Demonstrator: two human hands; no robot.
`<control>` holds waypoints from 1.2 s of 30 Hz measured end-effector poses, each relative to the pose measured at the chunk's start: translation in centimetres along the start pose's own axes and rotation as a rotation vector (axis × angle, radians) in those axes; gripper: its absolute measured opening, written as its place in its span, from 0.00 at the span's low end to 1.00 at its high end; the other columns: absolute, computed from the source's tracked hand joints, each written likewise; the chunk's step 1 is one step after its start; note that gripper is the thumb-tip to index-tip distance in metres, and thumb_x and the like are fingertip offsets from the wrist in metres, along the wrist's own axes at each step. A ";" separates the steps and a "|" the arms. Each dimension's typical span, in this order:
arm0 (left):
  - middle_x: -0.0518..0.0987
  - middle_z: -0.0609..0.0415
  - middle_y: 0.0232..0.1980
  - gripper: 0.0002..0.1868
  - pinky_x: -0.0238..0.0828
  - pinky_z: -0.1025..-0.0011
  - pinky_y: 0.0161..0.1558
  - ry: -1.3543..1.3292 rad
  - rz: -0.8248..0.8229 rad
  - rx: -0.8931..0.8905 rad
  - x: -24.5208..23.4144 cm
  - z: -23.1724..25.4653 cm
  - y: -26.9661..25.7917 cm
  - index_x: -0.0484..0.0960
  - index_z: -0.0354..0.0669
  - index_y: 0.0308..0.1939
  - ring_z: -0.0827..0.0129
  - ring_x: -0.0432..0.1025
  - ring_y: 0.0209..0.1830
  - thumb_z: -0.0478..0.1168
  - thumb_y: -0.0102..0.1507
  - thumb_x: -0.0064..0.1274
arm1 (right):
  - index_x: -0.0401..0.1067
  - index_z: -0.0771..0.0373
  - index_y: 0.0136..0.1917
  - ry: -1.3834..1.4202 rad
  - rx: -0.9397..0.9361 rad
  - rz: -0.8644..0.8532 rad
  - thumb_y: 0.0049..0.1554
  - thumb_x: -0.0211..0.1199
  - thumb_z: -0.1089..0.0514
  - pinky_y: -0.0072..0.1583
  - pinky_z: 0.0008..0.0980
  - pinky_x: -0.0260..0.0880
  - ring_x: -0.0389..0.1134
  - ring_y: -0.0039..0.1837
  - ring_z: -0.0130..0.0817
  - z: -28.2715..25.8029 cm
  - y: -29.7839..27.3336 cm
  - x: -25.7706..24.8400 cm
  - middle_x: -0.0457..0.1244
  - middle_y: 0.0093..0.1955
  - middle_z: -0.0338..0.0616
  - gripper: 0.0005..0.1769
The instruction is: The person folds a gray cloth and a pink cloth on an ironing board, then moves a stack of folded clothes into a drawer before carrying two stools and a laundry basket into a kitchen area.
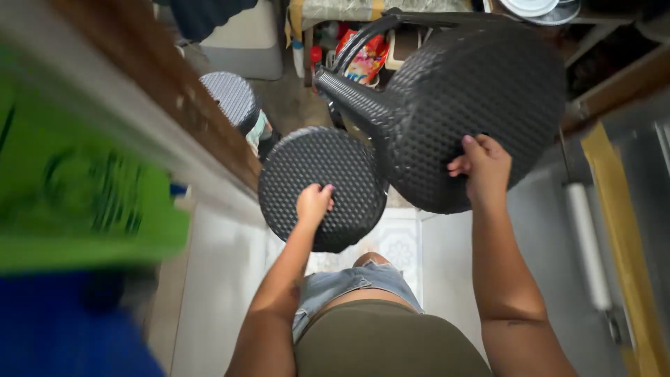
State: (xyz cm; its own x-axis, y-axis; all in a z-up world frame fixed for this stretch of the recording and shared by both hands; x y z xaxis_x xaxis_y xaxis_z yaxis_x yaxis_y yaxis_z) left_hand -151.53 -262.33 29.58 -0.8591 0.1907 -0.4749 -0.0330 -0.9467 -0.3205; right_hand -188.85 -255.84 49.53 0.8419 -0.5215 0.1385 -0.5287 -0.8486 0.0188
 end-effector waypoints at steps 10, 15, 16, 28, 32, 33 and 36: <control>0.82 0.53 0.23 0.23 0.74 0.64 0.36 0.128 0.230 0.013 -10.6 12.6 19.1 0.80 0.38 0.26 0.65 0.79 0.24 0.54 0.66 0.52 | 0.69 0.72 0.53 0.039 0.028 0.034 0.63 0.63 0.63 0.34 0.28 0.70 0.67 0.31 0.32 2.2 20.9 1.3 0.59 0.30 0.39 0.09; 0.80 0.53 0.20 0.29 0.74 0.61 0.39 0.277 0.417 0.084 -18.4 19.5 24.6 0.82 0.40 0.20 0.61 0.78 0.26 0.58 0.67 0.51 | 0.70 0.70 0.50 0.063 0.175 -0.056 0.64 0.61 0.63 0.39 0.29 0.75 0.70 0.36 0.32 5.8 29.1 3.1 0.60 0.32 0.38 0.06; 0.80 0.53 0.20 0.28 0.74 0.61 0.38 0.256 0.425 0.046 -20.3 20.2 25.4 0.82 0.40 0.21 0.61 0.79 0.24 0.58 0.67 0.51 | 0.70 0.70 0.50 0.064 0.174 -0.072 0.64 0.61 0.63 0.39 0.29 0.75 0.70 0.36 0.32 6.4 30.6 3.7 0.60 0.32 0.38 0.06; 0.81 0.51 0.25 0.25 0.72 0.65 0.38 0.264 0.501 -0.107 -37.2 21.8 33.9 0.83 0.36 0.27 0.65 0.77 0.25 0.55 0.67 0.55 | 0.68 0.64 0.40 0.128 0.362 -0.237 0.63 0.62 0.64 0.42 0.29 0.76 0.71 0.38 0.33 15.9 40.7 15.9 0.62 0.32 0.39 0.09; 0.82 0.49 0.26 0.25 0.73 0.63 0.41 0.328 0.406 -0.197 -41.2 18.7 38.5 0.84 0.34 0.29 0.62 0.77 0.26 0.55 0.67 0.55 | 0.69 0.64 0.38 0.129 0.405 -0.321 0.63 0.61 0.63 0.43 0.29 0.76 0.72 0.39 0.33 17.6 43.4 22.7 0.63 0.33 0.39 0.11; 0.82 0.48 0.26 0.27 0.72 0.62 0.42 0.395 0.342 -0.231 -41.8 17.2 39.8 0.85 0.33 0.28 0.61 0.77 0.27 0.55 0.67 0.55 | 0.69 0.64 0.37 0.145 0.418 -0.365 0.63 0.61 0.63 0.44 0.30 0.77 0.72 0.40 0.33 18.0 43.8 24.6 0.63 0.33 0.40 0.12; 0.83 0.48 0.28 0.29 0.69 0.60 0.44 0.339 0.287 -0.418 -43.0 10.5 44.1 0.86 0.34 0.28 0.58 0.76 0.28 0.58 0.67 0.55 | 0.71 0.63 0.39 0.160 0.474 -0.427 0.63 0.59 0.62 0.44 0.30 0.76 0.72 0.40 0.32 19.1 45.2 29.5 0.63 0.33 0.38 0.10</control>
State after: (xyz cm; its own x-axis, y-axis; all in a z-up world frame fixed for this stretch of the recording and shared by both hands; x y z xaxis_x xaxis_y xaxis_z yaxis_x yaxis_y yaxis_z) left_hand -121.42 -315.04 44.47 -0.5916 0.0800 -0.8022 0.4378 -0.8036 -0.4031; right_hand -185.90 -311.27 35.51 0.9215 -0.1412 0.3618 -0.0157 -0.9444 -0.3284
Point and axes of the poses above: each hand's wrist, its own y-axis towards the middle knuckle, its own x-axis out of the palm, z = x × y, the point moved 7 cm from there along y, towards the middle knuckle
